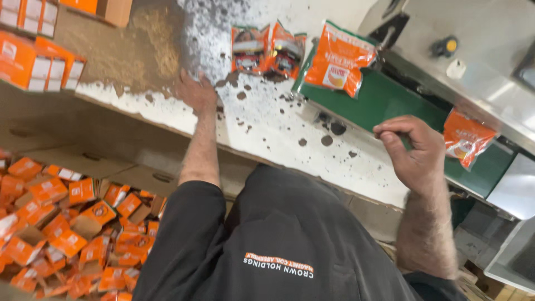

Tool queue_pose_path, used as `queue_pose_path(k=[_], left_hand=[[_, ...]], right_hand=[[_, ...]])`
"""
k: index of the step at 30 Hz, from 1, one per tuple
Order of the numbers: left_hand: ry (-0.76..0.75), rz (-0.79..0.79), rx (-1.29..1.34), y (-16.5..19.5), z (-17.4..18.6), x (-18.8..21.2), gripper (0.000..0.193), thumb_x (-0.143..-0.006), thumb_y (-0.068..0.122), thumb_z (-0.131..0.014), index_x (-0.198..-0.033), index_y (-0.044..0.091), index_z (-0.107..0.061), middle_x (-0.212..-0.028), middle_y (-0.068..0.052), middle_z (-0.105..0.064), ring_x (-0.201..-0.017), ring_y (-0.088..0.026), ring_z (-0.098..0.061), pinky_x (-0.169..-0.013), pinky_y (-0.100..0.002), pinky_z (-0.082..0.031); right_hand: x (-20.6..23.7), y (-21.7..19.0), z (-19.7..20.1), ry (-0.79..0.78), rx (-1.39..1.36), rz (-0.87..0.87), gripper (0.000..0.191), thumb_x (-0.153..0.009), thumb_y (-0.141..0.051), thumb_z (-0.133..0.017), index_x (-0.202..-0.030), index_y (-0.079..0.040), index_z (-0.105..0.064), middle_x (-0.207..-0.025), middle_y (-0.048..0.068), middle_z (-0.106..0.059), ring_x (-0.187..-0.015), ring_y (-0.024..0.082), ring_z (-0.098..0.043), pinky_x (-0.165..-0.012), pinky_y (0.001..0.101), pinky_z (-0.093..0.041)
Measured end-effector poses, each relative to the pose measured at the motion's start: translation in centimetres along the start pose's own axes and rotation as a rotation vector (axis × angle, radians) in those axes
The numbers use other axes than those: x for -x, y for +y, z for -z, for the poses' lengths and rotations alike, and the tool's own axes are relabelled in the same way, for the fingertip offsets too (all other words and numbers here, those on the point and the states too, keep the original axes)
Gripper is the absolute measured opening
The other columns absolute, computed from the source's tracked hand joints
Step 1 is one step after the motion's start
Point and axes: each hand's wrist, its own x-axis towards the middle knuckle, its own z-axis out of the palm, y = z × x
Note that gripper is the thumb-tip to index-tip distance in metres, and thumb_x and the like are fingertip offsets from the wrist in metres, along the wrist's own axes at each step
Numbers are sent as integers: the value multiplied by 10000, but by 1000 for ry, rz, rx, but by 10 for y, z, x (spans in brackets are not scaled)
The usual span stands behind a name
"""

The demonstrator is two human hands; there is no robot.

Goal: The person packs orange product boxes at a factory workbench. They open a cardboard box, place an orange sachet inside, fold the box flaps closed, and stack the finished boxes into a larger carton. They also handle sealed orange sachets from a bin and place them onto a conveyor belt.

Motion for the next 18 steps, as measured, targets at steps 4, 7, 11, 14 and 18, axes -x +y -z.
queue_pose_path(k=[4, 7, 11, 14, 18], left_hand=[[-35, 101, -85, 2, -10, -2, 701, -1031, 484, -585, -1513, 7, -408, -1542, -275, -396, -1472, -469, -284, -1222, -603, -170], [-136, 116, -174, 5, -13, -5, 778, -1014, 541, -556, -1555, 19, -356, -1589, -264, -322, -1507, -462, -194, -1225, -621, -104], [-225, 133, -185, 9, -15, -11, 832, -1034, 580, -508, -1601, 12, -288, -1637, -271, -258, -1537, -480, -124, -1206, -646, -70], [-295, 169, -210, 9, -16, -16, 854, -1027, 585, -485, -1618, 18, -244, -1654, -259, -222, -1544, -478, -86, -1212, -655, -54], [-362, 175, -241, 8, -20, -19, 877, -1028, 601, -452, -1626, 14, -195, -1672, -289, -141, -1544, -482, -12, -1199, -666, -17]], right_hand=[[-90, -23, -8, -170, 349, 68, 126, -997, -93, -702, -1095, -13, -702, -1065, 119, -740, -961, 168, -697, -858, 327, -545], [-168, -14, -15, -179, 396, -16, 201, -1046, -179, -700, -1162, -15, -706, -1052, 111, -742, -954, 179, -704, -869, 328, -556], [-282, 30, -26, -164, 471, -37, 189, -1070, -145, -692, -1166, 17, -706, -1015, 112, -747, -920, 154, -707, -820, 330, -549], [-360, 77, -39, -61, 339, -121, 202, -1040, -124, -668, -1176, 25, -685, -989, 68, -731, -872, 118, -715, -752, 286, -570], [-449, 138, -64, 98, 113, -291, 203, -984, -117, -688, -1155, -8, -679, -914, 25, -708, -767, 89, -679, -646, 281, -578]])
